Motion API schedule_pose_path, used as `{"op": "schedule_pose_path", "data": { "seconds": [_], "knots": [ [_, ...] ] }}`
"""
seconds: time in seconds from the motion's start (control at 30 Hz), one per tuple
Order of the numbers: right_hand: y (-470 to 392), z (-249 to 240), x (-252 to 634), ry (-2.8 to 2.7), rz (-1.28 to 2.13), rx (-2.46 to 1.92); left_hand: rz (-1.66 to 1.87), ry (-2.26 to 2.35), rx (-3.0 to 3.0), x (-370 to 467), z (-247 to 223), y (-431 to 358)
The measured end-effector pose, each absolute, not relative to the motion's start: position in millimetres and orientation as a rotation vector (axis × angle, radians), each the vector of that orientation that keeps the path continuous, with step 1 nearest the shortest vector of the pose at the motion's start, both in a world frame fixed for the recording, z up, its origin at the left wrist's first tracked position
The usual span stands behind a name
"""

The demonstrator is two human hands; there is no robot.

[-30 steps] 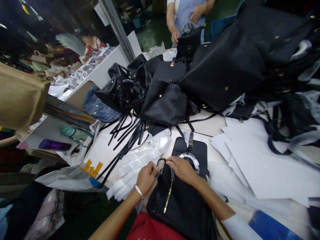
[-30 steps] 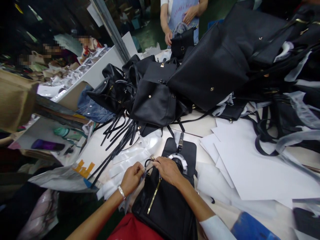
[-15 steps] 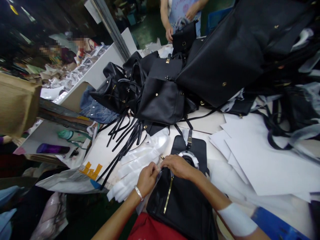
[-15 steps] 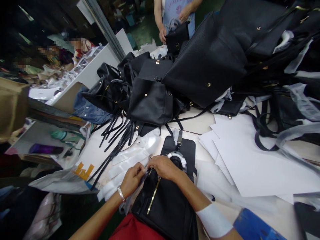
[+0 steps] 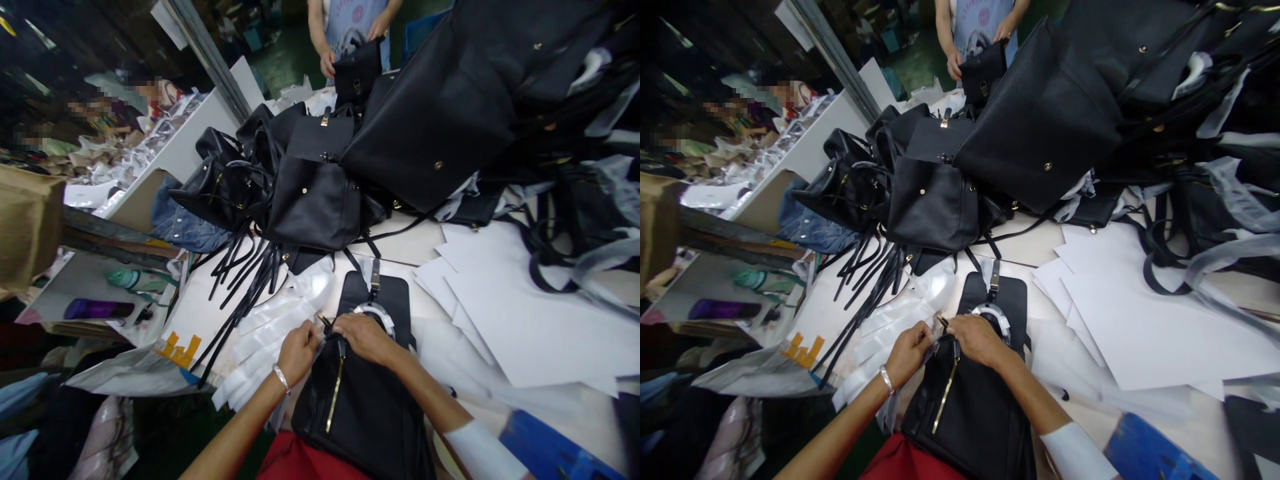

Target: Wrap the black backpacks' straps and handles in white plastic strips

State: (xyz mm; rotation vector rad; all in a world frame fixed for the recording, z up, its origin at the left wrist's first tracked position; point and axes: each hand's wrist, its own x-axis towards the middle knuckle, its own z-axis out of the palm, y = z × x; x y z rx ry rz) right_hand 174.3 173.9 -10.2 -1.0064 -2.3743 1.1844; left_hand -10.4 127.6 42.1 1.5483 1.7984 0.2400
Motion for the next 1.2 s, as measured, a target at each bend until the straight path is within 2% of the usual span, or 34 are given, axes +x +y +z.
{"op": "schedule_pose_path", "data": {
  "seconds": [0.13, 0.33, 0.63, 0.83, 1.2],
  "knots": [
    [177.4, -12.5, 179.3, -2.361, 1.252, -0.937, 0.213, 1.770, 1.601, -1.8, 35.7, 129.4],
    [177.6, -18.5, 196.4, -2.264, 1.084, -1.191, 0.174, 1.764, 1.641, 4.6, 30.9, 140.7],
    [171.6, -32.2, 191.1, -2.269, 1.199, -1.038, 0.057, 1.722, 1.753, 25.5, 20.1, 152.6],
    [169.4, -37.2, 204.5, -2.077, 1.096, -1.332, 0.021, 1.753, 1.790, 30.7, 11.1, 162.7],
    [150.0, -41.8, 202.6, -2.051, 1.131, -1.328, -0.042, 1.716, 1.824, 45.2, 8.5, 173.8]
  ]
}}
